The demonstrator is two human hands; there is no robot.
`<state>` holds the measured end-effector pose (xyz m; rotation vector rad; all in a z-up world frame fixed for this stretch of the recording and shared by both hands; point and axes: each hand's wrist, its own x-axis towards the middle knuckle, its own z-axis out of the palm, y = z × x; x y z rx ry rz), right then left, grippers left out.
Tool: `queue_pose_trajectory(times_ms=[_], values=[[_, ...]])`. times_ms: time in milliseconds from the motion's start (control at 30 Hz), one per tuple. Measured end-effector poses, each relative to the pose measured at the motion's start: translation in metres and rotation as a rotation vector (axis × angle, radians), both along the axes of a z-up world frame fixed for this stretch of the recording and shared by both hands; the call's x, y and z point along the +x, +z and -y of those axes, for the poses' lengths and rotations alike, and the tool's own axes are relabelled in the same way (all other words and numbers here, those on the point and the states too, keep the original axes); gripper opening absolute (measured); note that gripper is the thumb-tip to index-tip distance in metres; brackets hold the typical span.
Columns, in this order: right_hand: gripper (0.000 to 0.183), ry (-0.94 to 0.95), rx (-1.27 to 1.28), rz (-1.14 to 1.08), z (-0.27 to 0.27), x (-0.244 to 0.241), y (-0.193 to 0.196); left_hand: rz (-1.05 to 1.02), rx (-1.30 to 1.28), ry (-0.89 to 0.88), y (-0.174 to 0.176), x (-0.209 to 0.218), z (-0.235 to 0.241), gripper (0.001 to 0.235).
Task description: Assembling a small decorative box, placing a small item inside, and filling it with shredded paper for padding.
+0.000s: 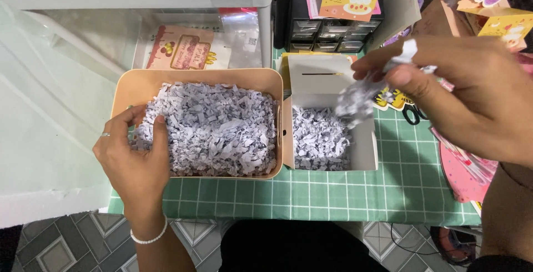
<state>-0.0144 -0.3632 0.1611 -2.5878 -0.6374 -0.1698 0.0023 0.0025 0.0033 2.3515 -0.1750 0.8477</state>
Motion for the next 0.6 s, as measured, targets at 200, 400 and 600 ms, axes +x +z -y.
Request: queue_pose_trajectory(times_ms=[200,400,600], values=[[0.036,0.126,-0.038,-0.228,-0.003,0.01,-0.027,-0.039,0.007,0.032,-0.003,0.0,-0.003,0.02],[0.053,0.129,-0.104,-0.303,-0.003,0.009,-0.042,-0.221,0.02,0.039,0.008,-0.001,-0.001,0.03],[0.026,0.32,0.027,-0.062,-0.051,0.016,-0.064,-0.657,0.223,-0.166,0.015,0.011,-0.002,0.058]])
